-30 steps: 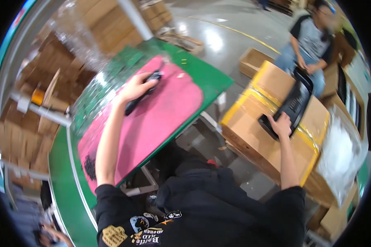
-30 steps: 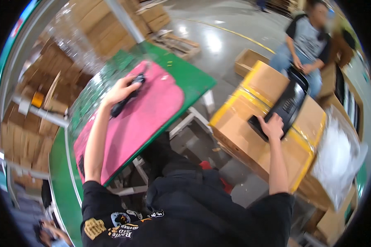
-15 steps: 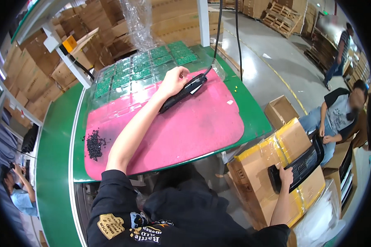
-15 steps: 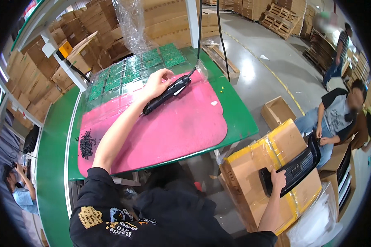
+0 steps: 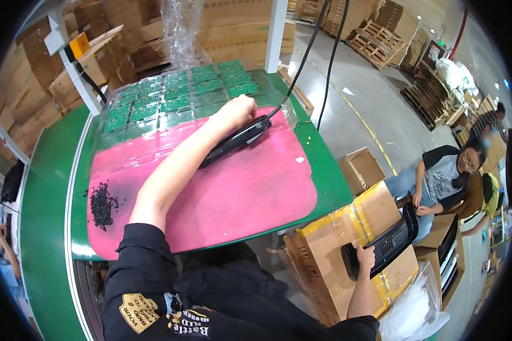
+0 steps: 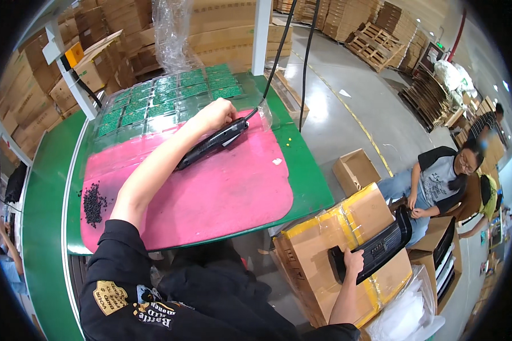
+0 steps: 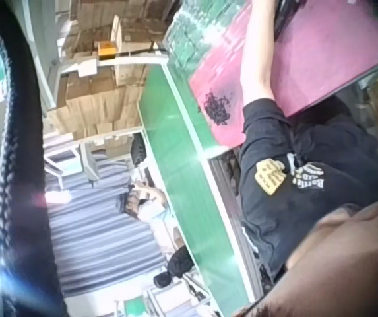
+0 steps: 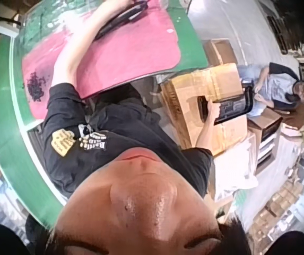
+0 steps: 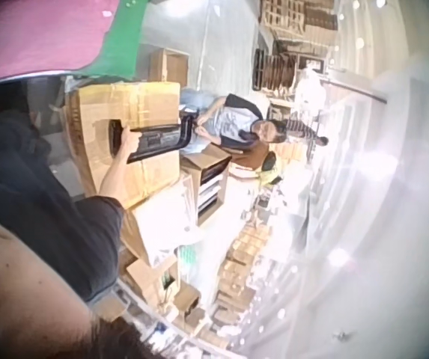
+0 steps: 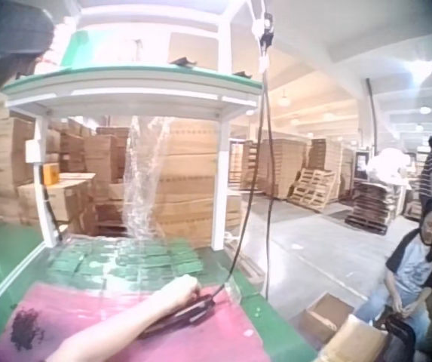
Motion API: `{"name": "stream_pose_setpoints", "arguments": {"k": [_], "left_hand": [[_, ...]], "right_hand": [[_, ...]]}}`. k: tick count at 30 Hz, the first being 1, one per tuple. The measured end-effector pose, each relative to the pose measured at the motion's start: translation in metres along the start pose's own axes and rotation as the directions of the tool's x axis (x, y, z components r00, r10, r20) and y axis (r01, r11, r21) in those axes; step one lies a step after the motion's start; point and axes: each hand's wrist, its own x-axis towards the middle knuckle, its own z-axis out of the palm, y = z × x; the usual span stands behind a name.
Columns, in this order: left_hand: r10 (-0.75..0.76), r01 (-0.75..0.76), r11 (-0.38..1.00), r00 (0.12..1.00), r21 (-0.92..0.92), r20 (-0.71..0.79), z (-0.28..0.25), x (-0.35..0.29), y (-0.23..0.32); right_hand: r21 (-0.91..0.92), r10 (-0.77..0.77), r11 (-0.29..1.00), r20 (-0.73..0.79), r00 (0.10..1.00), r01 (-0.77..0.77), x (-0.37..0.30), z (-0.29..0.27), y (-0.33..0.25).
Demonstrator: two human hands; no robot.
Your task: Assemble electronic components by screwing printed circuit boards into plastic housings using an electric screwdriver.
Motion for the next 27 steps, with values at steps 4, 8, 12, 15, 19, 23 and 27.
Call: {"name": "stream_pose_setpoints", "arguments": {"k": [4,8,12,15,19,23,27], "left_hand": [[-0.102,0.108,0.991,0.992,-0.084,0.074,-0.009,0.002,0.010],[0.004,-0.007,0.998,0.998,-0.062,-0.056,-0.003,0.002,0.005],[0.094,-0.094,0.996,0.995,0.003,-0.030,-0.006,0.006,-0.004],[0.114,-0.113,0.993,0.993,-0.027,0.024,-0.016,0.002,0.006],[0.164,-0.164,0.986,0.987,-0.042,-0.003,-0.011,0.008,0.007],[0.085,-0.084,0.996,0.995,-0.027,0.047,-0.016,0.005,0.000],[0.100,-0.102,0.995,0.993,0.018,0.070,-0.022,0.006,-0.016]], "right_hand": [[0.007,0.004,1.000,0.015,1.000,-0.004,0.001,-0.003,-0.002],[-0.018,-0.014,1.000,0.046,0.999,0.015,0.008,-0.004,-0.008],[-0.036,-0.027,0.999,0.046,0.999,0.029,0.013,-0.001,-0.011],[-0.025,-0.020,0.999,0.034,0.999,0.021,0.012,-0.001,-0.007],[-0.001,0.015,1.000,0.017,1.000,-0.015,0.008,-0.001,0.003],[0.045,-0.013,0.999,0.089,0.996,0.009,0.004,-0.011,-0.011],[0.069,0.028,0.997,0.058,0.998,-0.032,0.009,-0.005,-0.016]]}}
